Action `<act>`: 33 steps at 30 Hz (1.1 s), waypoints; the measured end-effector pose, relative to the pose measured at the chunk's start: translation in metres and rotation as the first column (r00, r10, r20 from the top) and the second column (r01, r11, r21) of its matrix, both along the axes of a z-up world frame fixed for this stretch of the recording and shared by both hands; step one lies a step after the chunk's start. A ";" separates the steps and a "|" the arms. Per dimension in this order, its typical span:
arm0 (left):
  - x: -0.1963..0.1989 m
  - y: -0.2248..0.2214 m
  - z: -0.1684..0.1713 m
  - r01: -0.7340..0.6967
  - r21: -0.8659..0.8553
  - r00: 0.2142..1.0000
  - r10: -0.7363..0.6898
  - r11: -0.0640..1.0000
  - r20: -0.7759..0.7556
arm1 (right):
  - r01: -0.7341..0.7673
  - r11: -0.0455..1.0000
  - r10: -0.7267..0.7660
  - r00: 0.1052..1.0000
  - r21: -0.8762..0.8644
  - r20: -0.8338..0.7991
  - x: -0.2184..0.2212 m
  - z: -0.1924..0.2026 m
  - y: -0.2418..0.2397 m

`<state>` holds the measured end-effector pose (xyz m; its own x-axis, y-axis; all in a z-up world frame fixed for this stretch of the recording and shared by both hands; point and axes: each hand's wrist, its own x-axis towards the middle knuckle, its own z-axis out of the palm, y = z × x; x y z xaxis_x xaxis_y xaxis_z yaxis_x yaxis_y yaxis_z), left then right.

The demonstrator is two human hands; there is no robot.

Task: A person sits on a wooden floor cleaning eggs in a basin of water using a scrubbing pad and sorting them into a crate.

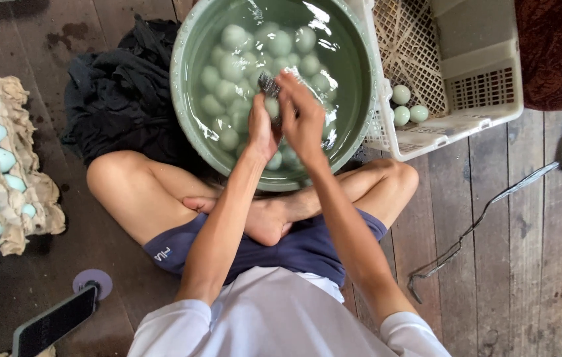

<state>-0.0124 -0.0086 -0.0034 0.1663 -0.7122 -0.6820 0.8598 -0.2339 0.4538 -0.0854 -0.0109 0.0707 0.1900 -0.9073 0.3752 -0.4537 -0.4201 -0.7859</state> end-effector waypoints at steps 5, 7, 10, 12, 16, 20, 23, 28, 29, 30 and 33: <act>0.007 0.006 0.024 0.083 -0.097 0.984 -0.097 0.992 -0.147 | 0.099 0.995 -0.099 0.995 0.003 -0.004 -0.033 0.002 -0.041; 0.011 0.012 0.036 0.106 -0.189 0.970 -0.143 0.976 -0.195 | 0.113 0.993 -0.114 0.994 -0.021 -0.003 -0.053 -0.014 -0.045; 0.014 0.010 0.054 0.113 -0.225 0.975 -0.152 0.968 -0.163 | 0.238 0.971 -0.214 0.917 0.031 -0.338 -0.076 -0.041 -0.048; 0.009 0.011 0.046 0.126 -0.221 0.987 -0.144 0.967 -0.065 | 0.335 0.897 -0.150 0.843 0.288 -0.516 -0.077 -0.045 -0.040; 0.008 0.008 0.035 0.064 -0.189 0.995 -0.077 0.980 -0.064 | 0.332 0.713 -0.281 0.942 0.617 -0.182 -0.060 -0.048 -0.034; 0.006 0.004 0.005 -0.002 -0.092 1.000 0.001 0.996 -0.018 | 0.009 0.927 -0.202 0.853 0.374 0.481 -0.013 -0.001 0.018; -0.003 0.000 -0.031 -0.004 -0.057 0.999 0.001 0.998 -0.047 | 0.035 0.990 -0.027 0.998 -0.138 0.064 0.012 0.004 0.033; -0.002 0.002 -0.042 -0.039 -0.018 0.990 0.036 0.999 -0.136 | 0.068 0.991 -0.073 0.996 -0.119 -0.042 0.019 -0.002 0.023; 0.004 0.005 -0.021 -0.022 0.005 0.994 0.022 1.000 -0.108 | 0.025 0.998 -0.027 0.999 -0.061 -0.034 0.023 0.007 0.031; 0.008 0.005 0.000 -0.002 0.023 0.996 0.004 1.000 -0.084 | -0.015 1.000 0.015 1.000 -0.008 -0.026 0.026 0.016 0.036; 0.001 -0.003 -0.001 -0.163 0.025 0.972 0.165 0.986 -0.169 | -0.065 0.998 0.066 0.997 0.020 -0.033 0.016 0.017 0.043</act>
